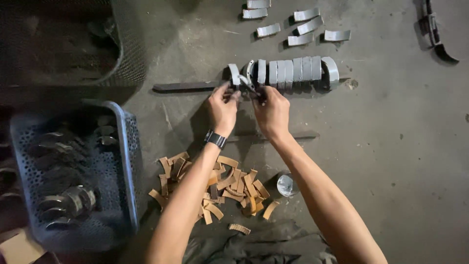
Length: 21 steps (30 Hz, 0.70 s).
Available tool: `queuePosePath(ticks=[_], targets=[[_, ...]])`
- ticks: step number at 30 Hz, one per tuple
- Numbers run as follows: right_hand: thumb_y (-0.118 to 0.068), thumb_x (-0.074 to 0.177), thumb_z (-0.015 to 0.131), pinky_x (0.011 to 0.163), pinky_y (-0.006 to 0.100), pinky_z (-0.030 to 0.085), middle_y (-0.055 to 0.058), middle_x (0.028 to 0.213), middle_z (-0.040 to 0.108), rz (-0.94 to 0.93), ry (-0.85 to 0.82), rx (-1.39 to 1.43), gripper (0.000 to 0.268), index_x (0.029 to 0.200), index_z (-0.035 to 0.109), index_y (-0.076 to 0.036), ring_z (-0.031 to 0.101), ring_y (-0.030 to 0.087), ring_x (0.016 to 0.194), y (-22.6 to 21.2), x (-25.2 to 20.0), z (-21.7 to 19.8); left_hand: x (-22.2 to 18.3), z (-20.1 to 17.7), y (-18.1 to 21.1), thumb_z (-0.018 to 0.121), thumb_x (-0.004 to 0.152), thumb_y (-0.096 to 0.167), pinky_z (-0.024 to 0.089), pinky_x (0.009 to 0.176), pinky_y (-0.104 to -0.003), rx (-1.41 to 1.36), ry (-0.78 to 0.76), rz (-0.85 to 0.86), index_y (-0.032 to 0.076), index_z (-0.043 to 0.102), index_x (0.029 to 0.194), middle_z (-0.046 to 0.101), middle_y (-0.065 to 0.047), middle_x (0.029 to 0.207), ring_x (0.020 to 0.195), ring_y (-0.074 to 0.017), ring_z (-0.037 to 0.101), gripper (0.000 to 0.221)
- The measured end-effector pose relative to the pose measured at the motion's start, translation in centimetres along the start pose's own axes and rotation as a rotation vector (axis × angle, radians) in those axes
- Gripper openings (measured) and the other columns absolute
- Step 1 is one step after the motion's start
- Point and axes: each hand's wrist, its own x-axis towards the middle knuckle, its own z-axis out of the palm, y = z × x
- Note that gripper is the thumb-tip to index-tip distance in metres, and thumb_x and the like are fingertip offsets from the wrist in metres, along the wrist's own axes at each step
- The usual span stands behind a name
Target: Applying a white paste or grease to small semi-circular metal engine parts.
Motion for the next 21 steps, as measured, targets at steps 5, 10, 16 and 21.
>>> queuePosePath(ticks=[5, 10, 16, 21], targets=[[-0.013, 0.084, 0.082, 0.062, 0.051, 0.05, 0.023, 0.082, 0.068, 0.079, -0.127, -0.194, 0.027, 0.085, 0.059, 0.002, 0.065, 0.045, 0.073, 0.1, 0.8, 1.7, 0.4, 0.5, 0.9, 0.076, 0.088, 0.008, 0.059, 0.069, -0.034, -0.05, -0.071, -0.142, 0.0, 0.07, 0.115, 0.077, -0.013, 0.089, 0.076, -0.0212, 0.076, 0.029], [-0.012, 0.085, 0.08, 0.063, 0.047, 0.053, 0.021, 0.076, 0.068, 0.082, -0.068, -0.146, 0.023, 0.084, 0.06, 0.0, 0.067, 0.041, 0.07, 2.2, -0.5, 3.0, 0.3, 1.1, 1.0, 0.078, 0.09, 0.01, 0.057, 0.072, -0.038, 0.125, -0.085, -0.094, 0.0, 0.071, 0.101, 0.077, -0.016, 0.091, 0.079, -0.0276, 0.075, 0.017], [-0.013, 0.093, 0.083, 0.055, 0.038, 0.046, 0.019, 0.067, 0.06, 0.167, -0.016, -0.067, 0.032, 0.081, 0.058, 0.002, 0.053, 0.032, 0.058, 0.5, -1.2, -0.1, 0.6, 1.1, 0.8, 0.077, 0.086, 0.008, 0.055, 0.078, -0.043, 0.2, -0.063, 0.087, 0.002, 0.074, 0.11, 0.075, -0.019, 0.097, 0.087, -0.0352, 0.071, 0.025], [-0.015, 0.095, 0.078, 0.054, 0.03, 0.045, 0.01, 0.065, 0.06, 0.173, -0.025, 0.07, 0.022, 0.087, 0.066, 0.002, 0.049, 0.011, 0.056, -4.6, -4.5, -6.9, -1.0, 0.5, -1.1, 0.069, 0.094, 0.013, 0.055, 0.083, -0.044, 0.219, -0.118, 0.117, 0.005, 0.07, 0.127, 0.074, -0.02, 0.105, 0.088, -0.034, 0.072, 0.035]])
